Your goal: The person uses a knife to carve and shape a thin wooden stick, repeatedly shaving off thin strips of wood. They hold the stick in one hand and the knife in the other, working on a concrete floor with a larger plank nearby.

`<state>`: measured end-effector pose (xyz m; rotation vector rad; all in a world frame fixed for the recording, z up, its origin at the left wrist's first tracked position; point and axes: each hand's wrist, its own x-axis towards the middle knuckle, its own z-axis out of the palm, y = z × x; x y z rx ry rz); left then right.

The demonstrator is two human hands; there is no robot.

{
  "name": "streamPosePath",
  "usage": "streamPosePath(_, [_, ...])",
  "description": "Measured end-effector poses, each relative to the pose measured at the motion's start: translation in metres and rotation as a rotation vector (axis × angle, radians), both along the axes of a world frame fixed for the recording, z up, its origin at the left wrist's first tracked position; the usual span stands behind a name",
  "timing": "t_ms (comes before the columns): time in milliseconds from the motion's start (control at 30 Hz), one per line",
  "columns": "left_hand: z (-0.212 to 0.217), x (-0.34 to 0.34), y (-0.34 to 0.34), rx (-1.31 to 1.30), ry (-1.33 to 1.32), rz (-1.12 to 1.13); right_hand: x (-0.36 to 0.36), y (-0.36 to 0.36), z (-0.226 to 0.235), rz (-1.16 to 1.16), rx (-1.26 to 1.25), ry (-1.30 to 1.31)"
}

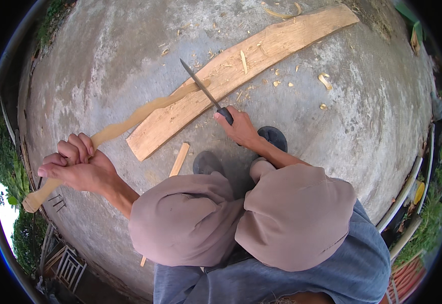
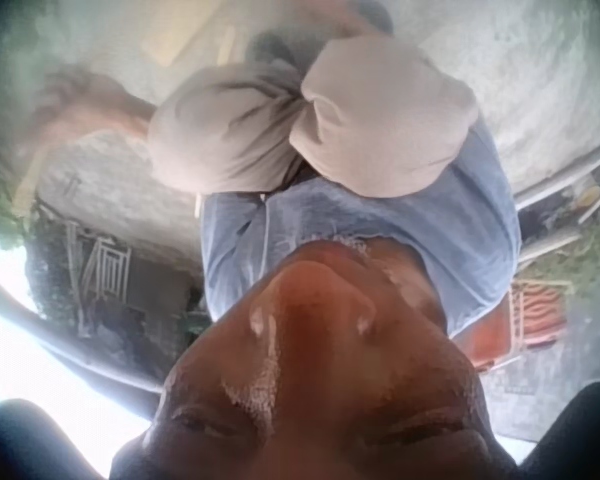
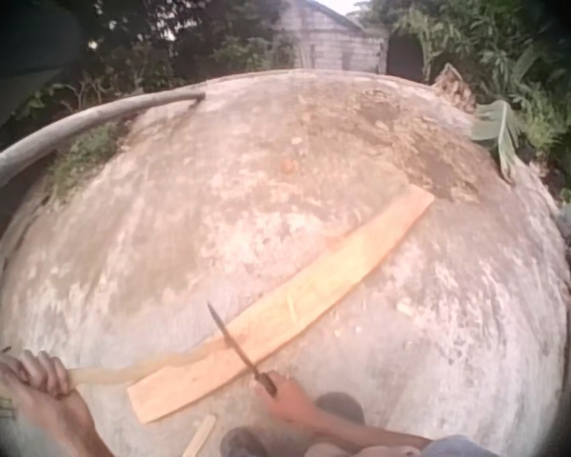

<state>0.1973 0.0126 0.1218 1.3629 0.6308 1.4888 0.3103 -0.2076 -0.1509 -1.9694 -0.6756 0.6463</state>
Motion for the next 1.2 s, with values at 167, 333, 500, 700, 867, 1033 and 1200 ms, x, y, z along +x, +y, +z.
streamPosePath(167, [-0.001, 0.004, 0.000, 0.011, 0.084, 0.168, -0.001, 0.003, 0.015, -0.128, 0.075, 0.569])
streamPosePath(333, [-0.003, 0.001, 0.002, -0.023, 0.073, 0.155, -0.002, -0.004, 0.030, 0.069, 0.059, 0.195])
streamPosePath(500, [-0.002, 0.003, 0.007, -0.065, 0.061, 0.183, 0.002, 0.002, 0.042, 0.033, -0.043, 0.225])
streamPosePath(700, [-0.002, 0.002, 0.009, -0.056, 0.051, 0.155, 0.006, -0.002, 0.018, 0.010, -0.036, 0.120])
streamPosePath(867, [0.000, 0.005, 0.004, -0.064, 0.040, 0.187, 0.011, -0.009, 0.025, 0.064, -0.022, 0.149])
streamPosePath(1033, [-0.002, 0.003, 0.004, -0.085, -0.026, 0.138, 0.022, -0.007, 0.024, -0.045, -0.035, 0.479])
streamPosePath(1200, [-0.001, 0.002, 0.003, -0.079, -0.034, 0.112, 0.002, -0.005, 0.013, 0.041, 0.034, -0.046])
